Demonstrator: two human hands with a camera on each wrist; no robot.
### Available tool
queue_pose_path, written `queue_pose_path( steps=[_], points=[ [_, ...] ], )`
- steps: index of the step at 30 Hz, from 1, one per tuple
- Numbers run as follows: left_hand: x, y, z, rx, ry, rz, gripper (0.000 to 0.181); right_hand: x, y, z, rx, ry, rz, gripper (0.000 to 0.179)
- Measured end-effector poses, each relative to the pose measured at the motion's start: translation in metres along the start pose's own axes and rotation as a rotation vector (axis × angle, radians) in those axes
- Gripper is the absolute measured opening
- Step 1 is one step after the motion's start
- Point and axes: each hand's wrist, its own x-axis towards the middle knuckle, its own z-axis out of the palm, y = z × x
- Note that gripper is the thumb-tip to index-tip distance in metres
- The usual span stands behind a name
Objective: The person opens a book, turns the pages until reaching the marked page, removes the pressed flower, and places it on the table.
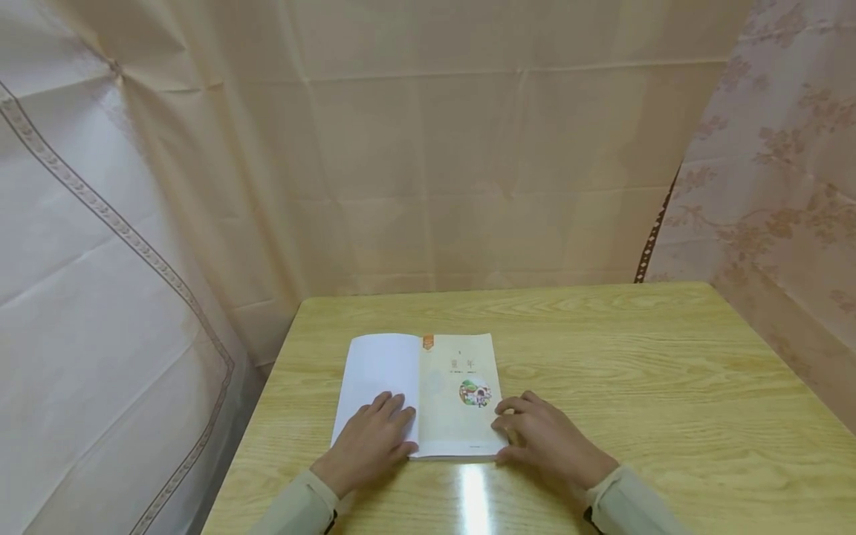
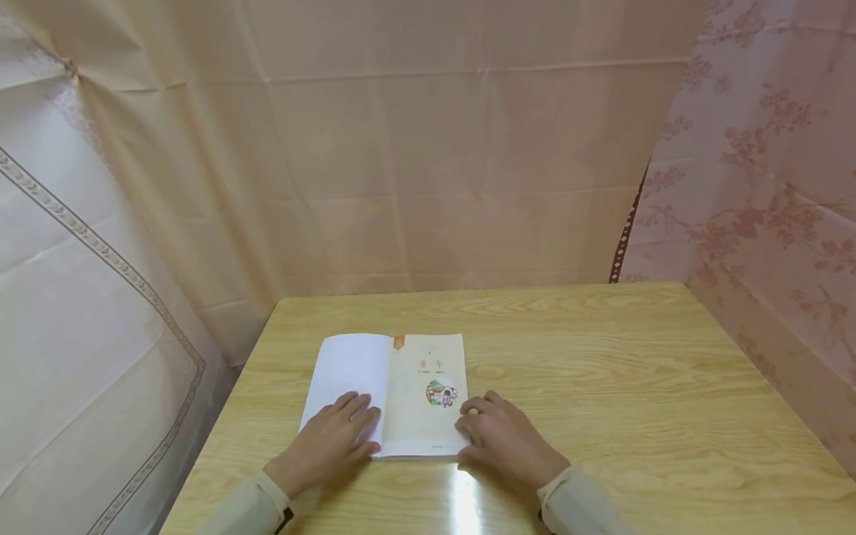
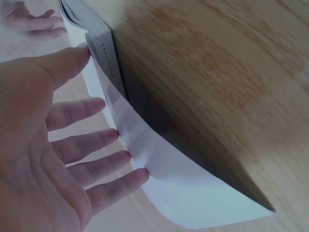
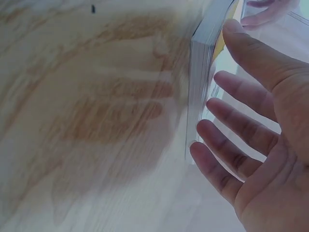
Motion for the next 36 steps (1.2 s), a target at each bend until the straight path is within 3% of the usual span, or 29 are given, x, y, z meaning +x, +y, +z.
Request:
queue_pose_path(
  steps=[5, 10, 13, 17, 21, 24, 26, 30, 36],
  points=[
    [0.0, 0.001, -0.001, 0.008, 0.029, 0.016, 0.049, 0.001, 0.003, -0.004, 0.01, 0.016, -0.045, 0.035],
    [0.001, 0.001, -0.001, 0.016, 0.008, 0.004, 0.055, 0.0, 0.005, -0.006, 0.008, 0.068, -0.17, 0.011],
    [0.001, 0.002, -0.002, 0.021, -0.008, -0.002, 0.059, 0.001, 0.006, -0.005, -0.005, 0.122, -0.199, 0.005],
    [0.002, 0.002, -0.002, 0.021, -0.007, 0.004, 0.063, 0.003, 0.004, -0.001, -0.016, 0.179, -0.071, 0.017],
    [0.004, 0.006, 0.003, 0.036, 0.04, 0.011, 0.072, 0.006, -0.003, 0.001, 0.053, 0.193, 0.175, 0.026],
    [0.005, 0.013, 0.007, 0.071, 0.083, 0.0, 0.08, 0.009, -0.008, 0.001, 0.156, 0.184, 0.331, 0.014],
    [0.006, 0.018, 0.008, 0.089, 0.096, -0.024, 0.083, 0.01, -0.009, 0.002, 0.191, 0.178, 0.36, 0.007],
    [0.008, 0.026, 0.007, 0.09, 0.089, -0.098, 0.084, 0.011, -0.011, 0.005, 0.149, 0.168, 0.242, 0.007],
    [0.011, 0.034, 0.009, 0.089, 0.087, -0.157, 0.082, 0.011, -0.013, 0.008, 0.068, 0.137, 0.092, 0.033]
  ],
)
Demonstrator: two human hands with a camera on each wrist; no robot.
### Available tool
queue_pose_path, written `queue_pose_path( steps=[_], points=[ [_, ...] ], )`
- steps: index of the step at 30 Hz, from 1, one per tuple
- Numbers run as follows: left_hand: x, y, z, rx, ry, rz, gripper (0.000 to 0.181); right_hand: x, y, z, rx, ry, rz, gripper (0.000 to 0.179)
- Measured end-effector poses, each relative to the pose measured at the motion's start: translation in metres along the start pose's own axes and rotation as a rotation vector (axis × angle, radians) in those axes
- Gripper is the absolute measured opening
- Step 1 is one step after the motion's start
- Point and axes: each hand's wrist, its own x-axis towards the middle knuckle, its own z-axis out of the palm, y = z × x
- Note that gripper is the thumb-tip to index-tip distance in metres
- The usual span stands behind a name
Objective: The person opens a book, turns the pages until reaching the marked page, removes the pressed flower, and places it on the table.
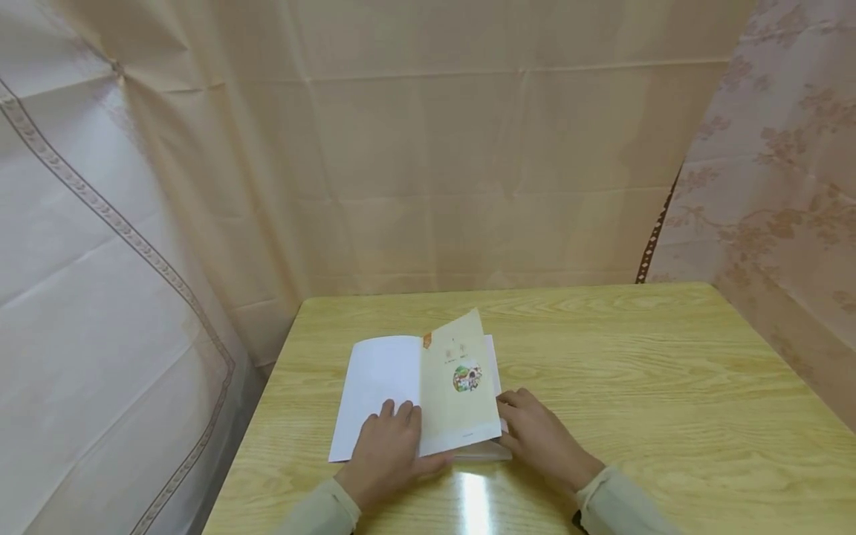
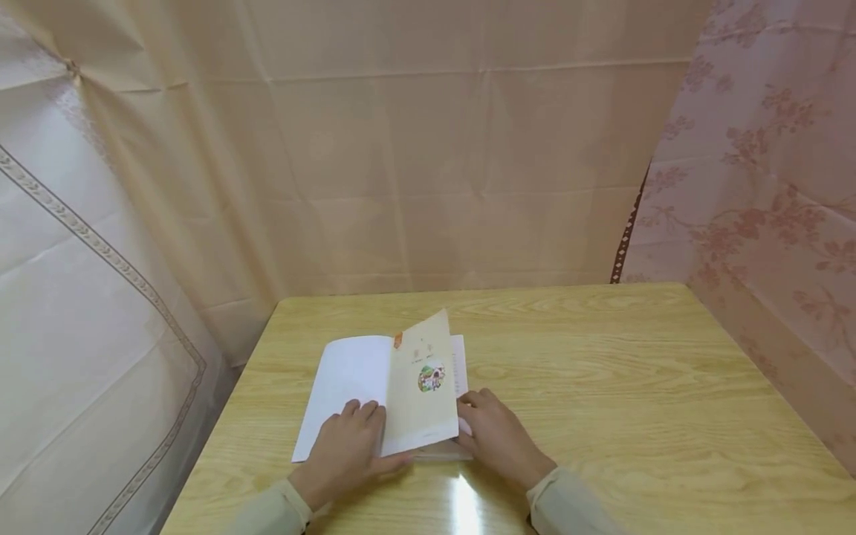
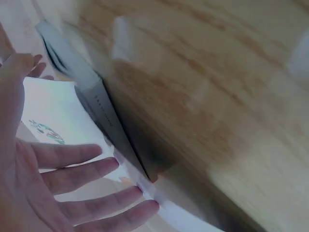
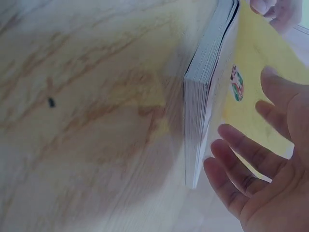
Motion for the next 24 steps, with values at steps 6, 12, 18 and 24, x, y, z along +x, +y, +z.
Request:
queue_pose_path(
  steps=[6, 12, 18, 24],
  points=[
    [0.001, 0.001, 0.002, 0.044, 0.092, 0.013, 0.067, -0.002, 0.001, 0.003, -0.015, -0.04, -0.047, 0.054],
    [-0.002, -0.004, -0.001, -0.01, 0.256, 0.03, 0.082, -0.003, 0.003, 0.003, -0.038, -0.096, -0.058, 0.057],
    [-0.002, -0.013, -0.008, 0.001, 0.391, 0.064, 0.067, -0.002, 0.003, 0.001, -0.069, -0.123, -0.039, 0.055],
    [-0.002, -0.021, -0.01, 0.118, 0.441, 0.116, 0.056, -0.002, 0.003, -0.001, -0.058, -0.141, -0.034, 0.054]
  ],
)
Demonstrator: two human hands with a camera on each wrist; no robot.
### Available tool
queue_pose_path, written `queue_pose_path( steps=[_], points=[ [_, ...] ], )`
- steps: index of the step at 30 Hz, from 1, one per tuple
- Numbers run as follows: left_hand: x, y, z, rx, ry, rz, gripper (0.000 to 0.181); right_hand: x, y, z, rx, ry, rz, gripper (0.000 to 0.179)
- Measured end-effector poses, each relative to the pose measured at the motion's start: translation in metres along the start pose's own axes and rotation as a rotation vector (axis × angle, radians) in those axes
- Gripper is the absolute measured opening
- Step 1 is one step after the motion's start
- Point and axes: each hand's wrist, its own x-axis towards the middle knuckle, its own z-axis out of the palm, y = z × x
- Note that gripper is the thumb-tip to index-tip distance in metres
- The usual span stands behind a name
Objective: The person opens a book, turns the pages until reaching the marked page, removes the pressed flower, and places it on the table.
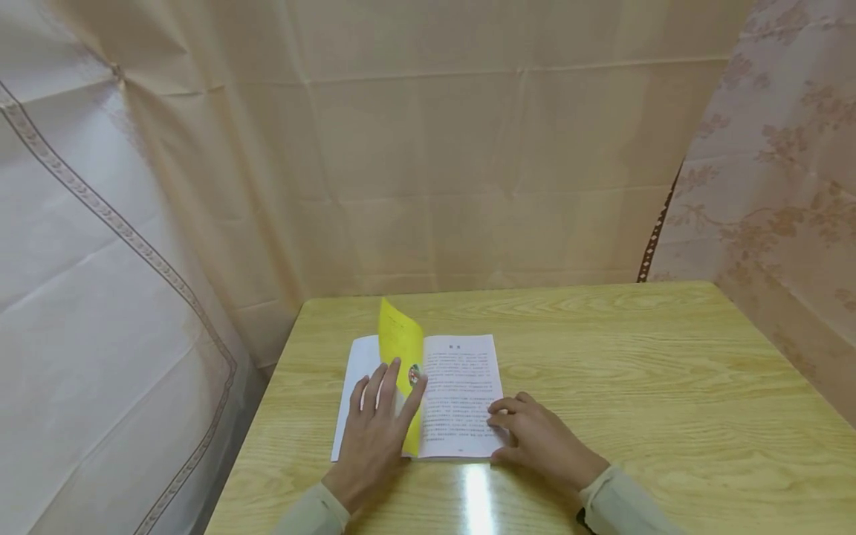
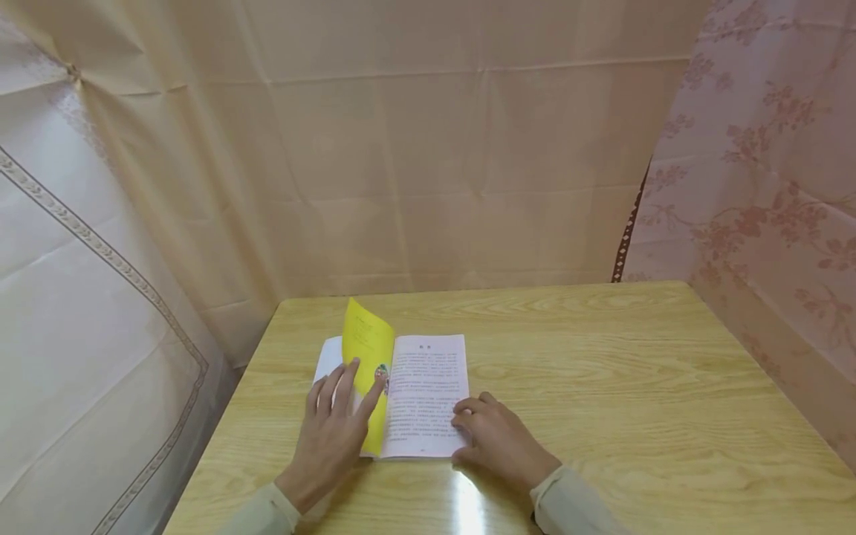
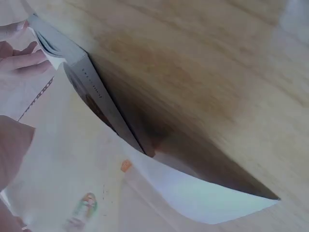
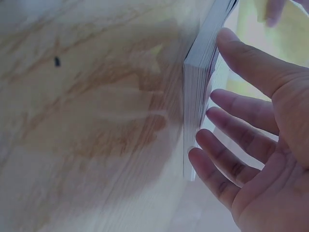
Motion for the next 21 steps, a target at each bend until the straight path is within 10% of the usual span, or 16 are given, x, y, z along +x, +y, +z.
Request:
queue_pose_path(
  steps=[9, 21],
  points=[
    [-0.004, -0.005, 0.005, 0.071, -0.127, 0.027, 0.01, -0.001, 0.002, -0.003, 0.04, -0.006, 0.019, 0.054],
    [-0.008, -0.002, 0.012, -0.104, -0.26, -0.042, 0.016, -0.001, 0.001, -0.008, 0.075, -0.026, 0.029, 0.052]
  ],
)
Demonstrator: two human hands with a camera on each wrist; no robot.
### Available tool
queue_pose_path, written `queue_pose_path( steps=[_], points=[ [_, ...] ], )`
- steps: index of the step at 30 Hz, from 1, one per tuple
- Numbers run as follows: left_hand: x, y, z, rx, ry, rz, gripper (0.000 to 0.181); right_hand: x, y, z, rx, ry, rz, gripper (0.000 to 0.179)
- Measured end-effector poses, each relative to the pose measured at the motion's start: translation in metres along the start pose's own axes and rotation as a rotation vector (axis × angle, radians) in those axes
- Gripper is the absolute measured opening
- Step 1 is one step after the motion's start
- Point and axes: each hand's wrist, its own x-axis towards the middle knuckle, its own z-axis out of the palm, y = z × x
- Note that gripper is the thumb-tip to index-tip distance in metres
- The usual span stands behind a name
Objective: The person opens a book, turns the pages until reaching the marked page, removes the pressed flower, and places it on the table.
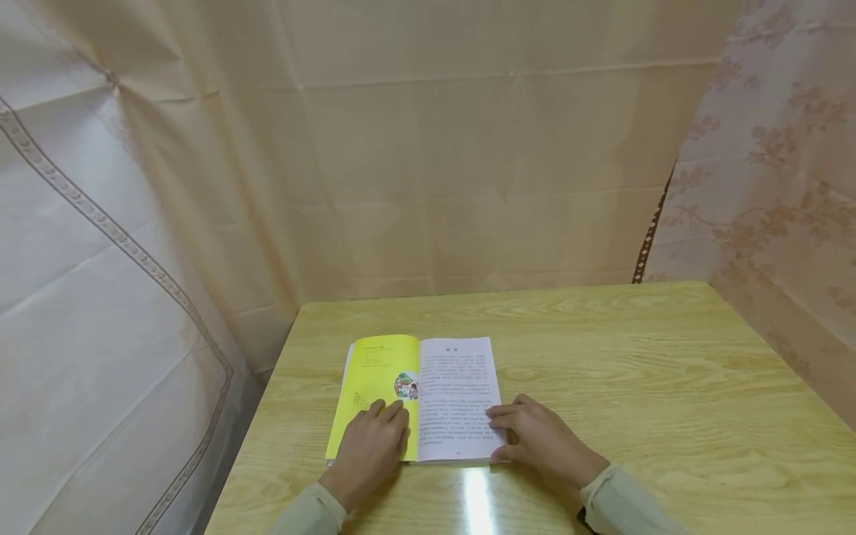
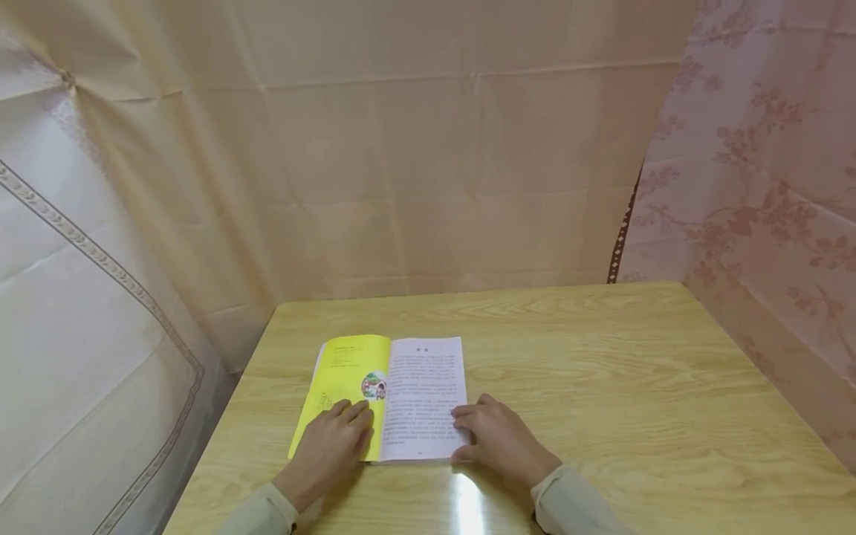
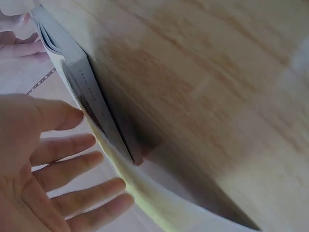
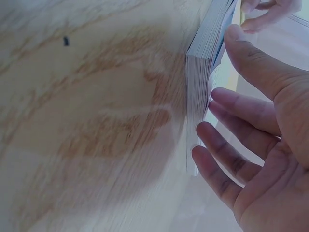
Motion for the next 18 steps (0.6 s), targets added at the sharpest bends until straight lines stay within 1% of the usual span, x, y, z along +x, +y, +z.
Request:
queue_pose_path(
  steps=[5, 8, 10, 13, 16, 18],
  points=[
    [-0.0031, 0.0019, 0.0018, -0.073, -0.052, -0.011, 0.019, 0.0001, 0.0017, -0.0015, 0.032, -0.027, -0.022, 0.046],
    [-0.0056, 0.0032, 0.0027, -0.096, -0.069, -0.005, 0.023, -0.0002, 0.0035, -0.0021, 0.042, -0.043, -0.046, 0.036],
    [-0.007, 0.0042, 0.0036, -0.09, -0.087, 0.005, 0.029, -0.0002, 0.0047, -0.0023, 0.056, -0.043, -0.059, 0.025],
    [-0.0073, 0.0052, 0.0045, -0.048, -0.117, 0.028, 0.036, 0.0001, 0.0064, -0.0019, 0.067, -0.029, -0.08, 0.012],
    [-0.0056, 0.006, 0.0043, -0.013, -0.132, 0.043, 0.037, 0.0004, 0.008, -0.0014, 0.055, 0.002, -0.107, 0.009],
    [-0.004, 0.0064, 0.0036, -0.005, -0.138, 0.045, 0.038, 0.0, 0.0092, -0.0012, 0.042, 0.023, -0.124, 0.009]
  ],
)
